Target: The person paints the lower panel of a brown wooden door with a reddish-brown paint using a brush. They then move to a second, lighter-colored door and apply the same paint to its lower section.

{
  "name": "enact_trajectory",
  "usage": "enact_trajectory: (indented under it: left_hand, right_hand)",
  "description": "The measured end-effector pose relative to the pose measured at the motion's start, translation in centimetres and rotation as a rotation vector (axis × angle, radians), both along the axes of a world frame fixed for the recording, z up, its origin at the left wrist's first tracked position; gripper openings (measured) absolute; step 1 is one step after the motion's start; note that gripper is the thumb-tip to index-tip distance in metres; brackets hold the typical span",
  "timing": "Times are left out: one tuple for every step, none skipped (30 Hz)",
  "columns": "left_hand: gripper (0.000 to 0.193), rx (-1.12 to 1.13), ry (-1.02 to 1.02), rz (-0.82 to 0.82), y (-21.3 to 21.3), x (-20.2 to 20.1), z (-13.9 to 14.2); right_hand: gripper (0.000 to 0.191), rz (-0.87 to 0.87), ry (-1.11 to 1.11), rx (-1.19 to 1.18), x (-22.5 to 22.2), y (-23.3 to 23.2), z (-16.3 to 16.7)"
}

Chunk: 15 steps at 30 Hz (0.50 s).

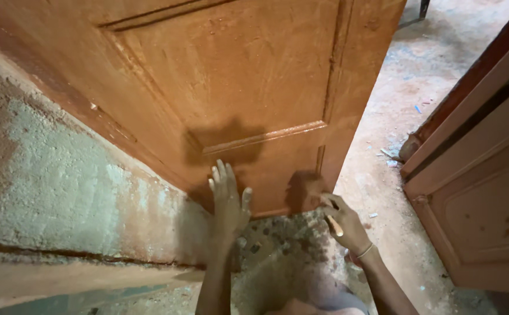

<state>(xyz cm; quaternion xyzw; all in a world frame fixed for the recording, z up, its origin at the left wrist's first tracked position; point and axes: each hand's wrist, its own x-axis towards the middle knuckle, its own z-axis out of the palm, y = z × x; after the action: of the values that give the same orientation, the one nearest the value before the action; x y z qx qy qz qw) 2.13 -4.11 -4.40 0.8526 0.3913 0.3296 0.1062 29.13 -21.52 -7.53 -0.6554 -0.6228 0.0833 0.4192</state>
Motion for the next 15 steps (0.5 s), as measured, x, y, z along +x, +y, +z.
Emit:
enact_trajectory:
  left_hand:
    - [0.079, -0.003, -0.001, 0.003, 0.0, 0.3, -0.3]
    - [0.078, -0.006, -0.001, 0.004, -0.1, 0.6, -0.8]
    - [0.078, -0.012, 0.001, 0.006, -0.3, 0.8, -1.3]
    - [0.078, -0.012, 0.012, 0.018, -0.4, 1.0, -1.8]
    - [0.078, -0.013, 0.023, 0.028, -0.4, 1.2, -2.3]
    - [0.077, -0.013, 0.033, 0.038, -0.5, 1.3, -2.9]
    - [0.077, -0.004, 0.037, 0.038, -0.7, 1.5, -3.4]
    - [0.076, 0.01, 0.041, 0.038, -0.8, 1.6, -4.0]
    - [0.076, 0.029, 0.042, 0.038, -0.8, 1.7, -4.4]
    - [0.075, -0.003, 0.041, 0.039, -0.9, 1.9, -4.7]
    - [0.074, -0.038, 0.04, 0.039, -1.3, 1.8, -5.2]
    - [0.074, -0.071, 0.041, 0.041, -1.5, 1.9, -5.5]
    - [0.074, -0.069, 0.049, 0.043, -1.6, 2.0, -5.8]
    - [0.074, -0.067, 0.057, 0.045, -1.8, 2.0, -6.1]
    - [0.074, -0.066, 0.063, 0.049, -1.9, 2.0, -6.5]
  right_hand:
    - [0.028, -0.015, -0.029, 0.074, 0.3, 0.0, -0.1]
    - [0.028, -0.032, -0.057, 0.148, 0.7, -0.1, -0.2]
    - [0.028, -0.048, -0.083, 0.219, 1.0, -0.3, -0.2]
    - [0.024, -0.109, -0.078, 0.297, 1.3, -0.4, -0.2]
    - [0.02, -0.173, -0.073, 0.375, 1.6, -0.6, -0.2]
    - [0.017, -0.237, -0.069, 0.453, 1.9, -0.7, -0.3]
    - [0.016, -0.275, -0.081, 0.507, 2.1, -0.8, -0.6]
    - [0.016, -0.312, -0.092, 0.564, 2.4, -0.8, -1.0]
    - [0.016, -0.349, -0.105, 0.628, 2.7, -0.7, -1.4]
    - [0.019, -0.357, -0.016, 0.511, 2.8, -0.5, -2.4]
    - [0.022, -0.362, 0.072, 0.388, 2.9, -0.4, -3.4]
    - [0.026, -0.362, 0.159, 0.267, 2.9, -0.4, -4.5]
    - [0.03, -0.239, 0.092, 0.274, 2.8, -0.5, -5.5]
    - [0.034, -0.116, 0.023, 0.28, 2.7, -0.6, -6.5]
    - [0.036, -0.076, 0.023, 0.185, 2.5, -0.7, -7.3]
